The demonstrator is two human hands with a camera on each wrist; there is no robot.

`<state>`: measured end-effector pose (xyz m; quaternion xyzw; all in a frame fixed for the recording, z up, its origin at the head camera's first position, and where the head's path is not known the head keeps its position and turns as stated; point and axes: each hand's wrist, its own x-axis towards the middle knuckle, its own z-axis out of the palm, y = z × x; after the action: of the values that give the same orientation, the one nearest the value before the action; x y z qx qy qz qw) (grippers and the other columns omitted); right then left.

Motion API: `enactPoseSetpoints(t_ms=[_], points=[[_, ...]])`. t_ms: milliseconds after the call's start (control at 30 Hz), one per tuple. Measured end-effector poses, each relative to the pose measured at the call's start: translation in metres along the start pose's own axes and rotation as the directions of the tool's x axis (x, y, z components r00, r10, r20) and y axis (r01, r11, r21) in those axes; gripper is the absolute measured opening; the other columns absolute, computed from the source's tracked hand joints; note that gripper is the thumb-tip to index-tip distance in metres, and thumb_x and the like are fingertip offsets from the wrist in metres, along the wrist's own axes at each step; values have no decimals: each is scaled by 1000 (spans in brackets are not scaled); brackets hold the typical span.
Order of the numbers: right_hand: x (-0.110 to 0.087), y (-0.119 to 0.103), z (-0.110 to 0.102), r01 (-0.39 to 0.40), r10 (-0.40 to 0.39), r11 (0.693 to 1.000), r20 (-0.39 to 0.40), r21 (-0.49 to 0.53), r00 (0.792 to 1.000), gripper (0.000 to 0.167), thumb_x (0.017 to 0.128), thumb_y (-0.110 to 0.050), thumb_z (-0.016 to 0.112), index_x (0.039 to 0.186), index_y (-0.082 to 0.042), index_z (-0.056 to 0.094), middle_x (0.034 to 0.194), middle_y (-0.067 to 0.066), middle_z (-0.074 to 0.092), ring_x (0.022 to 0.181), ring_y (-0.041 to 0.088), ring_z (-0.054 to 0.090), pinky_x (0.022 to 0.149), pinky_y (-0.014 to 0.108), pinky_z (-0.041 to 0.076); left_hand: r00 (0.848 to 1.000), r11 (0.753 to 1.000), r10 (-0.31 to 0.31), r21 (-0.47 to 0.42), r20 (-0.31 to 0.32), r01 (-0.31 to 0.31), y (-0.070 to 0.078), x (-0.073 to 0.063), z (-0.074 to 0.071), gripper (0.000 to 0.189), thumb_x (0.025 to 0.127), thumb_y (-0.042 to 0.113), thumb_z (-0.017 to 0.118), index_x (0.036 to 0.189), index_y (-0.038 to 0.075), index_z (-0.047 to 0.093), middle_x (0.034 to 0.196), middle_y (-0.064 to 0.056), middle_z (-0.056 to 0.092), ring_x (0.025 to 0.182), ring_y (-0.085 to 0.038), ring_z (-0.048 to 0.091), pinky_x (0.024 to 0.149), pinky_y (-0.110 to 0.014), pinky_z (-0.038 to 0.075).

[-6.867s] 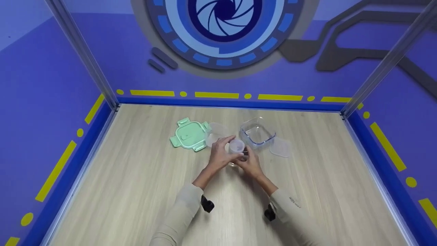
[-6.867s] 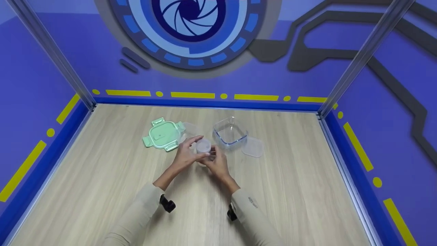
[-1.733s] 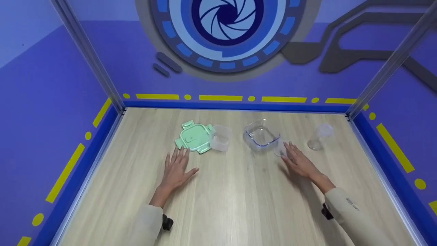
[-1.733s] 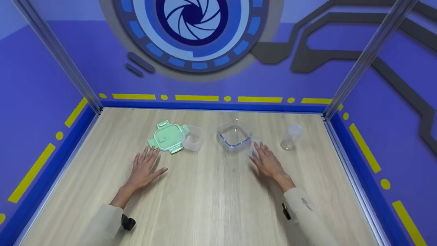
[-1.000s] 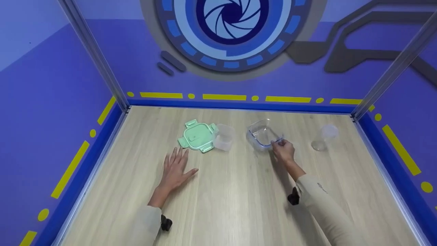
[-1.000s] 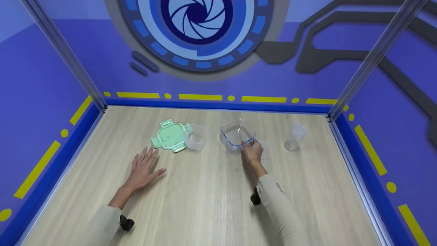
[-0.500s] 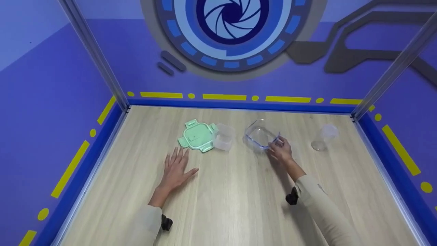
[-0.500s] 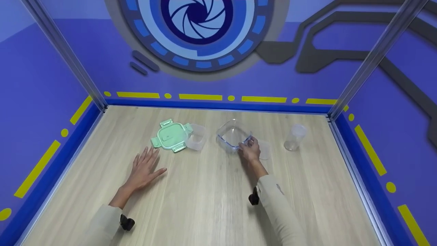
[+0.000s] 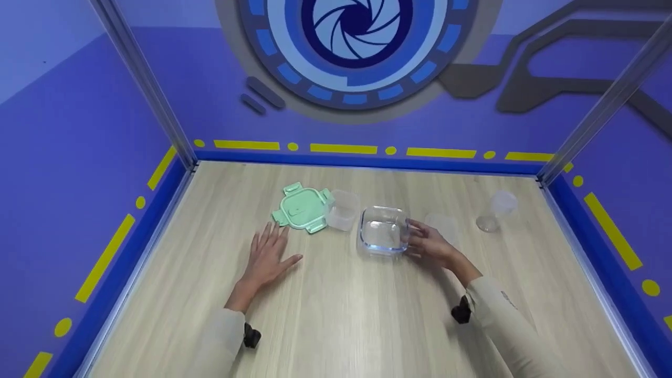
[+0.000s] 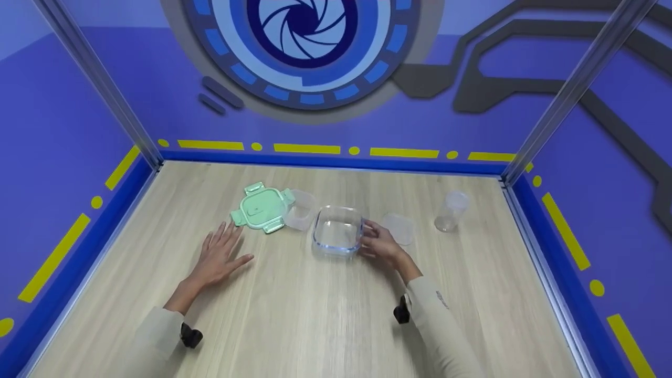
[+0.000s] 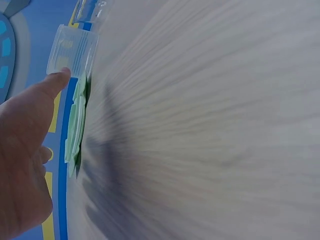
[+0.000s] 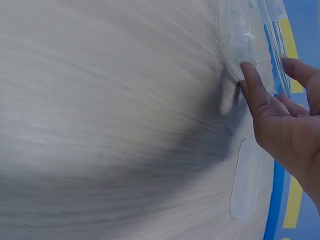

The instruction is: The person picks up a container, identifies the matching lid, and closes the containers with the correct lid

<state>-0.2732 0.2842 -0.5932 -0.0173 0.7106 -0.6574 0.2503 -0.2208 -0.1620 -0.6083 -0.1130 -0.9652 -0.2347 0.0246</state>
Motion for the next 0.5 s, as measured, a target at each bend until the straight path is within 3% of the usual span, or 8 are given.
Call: enactPoseSetpoints(t_ms=[333,433,500], points=[[-9,0,6,10,-8,999,71,-34,997,71,103,-5,54,163,-2,15,166,30,22,143,40,47,110,45,49,998,998,-50,-38,38,51,-1,11,-3,82,99,51,60,159,3,32,168,-24,22,159,-42,12,126,-63,7],[-11,1,7,12,-9,999,68,-48,998,71,104,-5,55,162,-2,16,165,31,23,144,42,45,109,45,50,992,978,-117,-171,45,123,0,20,-4,78,101,42,59,159,0,29,168,-25,22,157,-44,15,127,-61,11],[-12,2,6,14,-10,999,64,-52,998,71,103,-6,56,162,-2,16,165,31,23,144,42,45,109,45,51,982,931,-180,-313,58,189,-1,30,-6,74,103,35,57,160,-2,26,167,-26,22,157,-44,17,127,-58,14]])
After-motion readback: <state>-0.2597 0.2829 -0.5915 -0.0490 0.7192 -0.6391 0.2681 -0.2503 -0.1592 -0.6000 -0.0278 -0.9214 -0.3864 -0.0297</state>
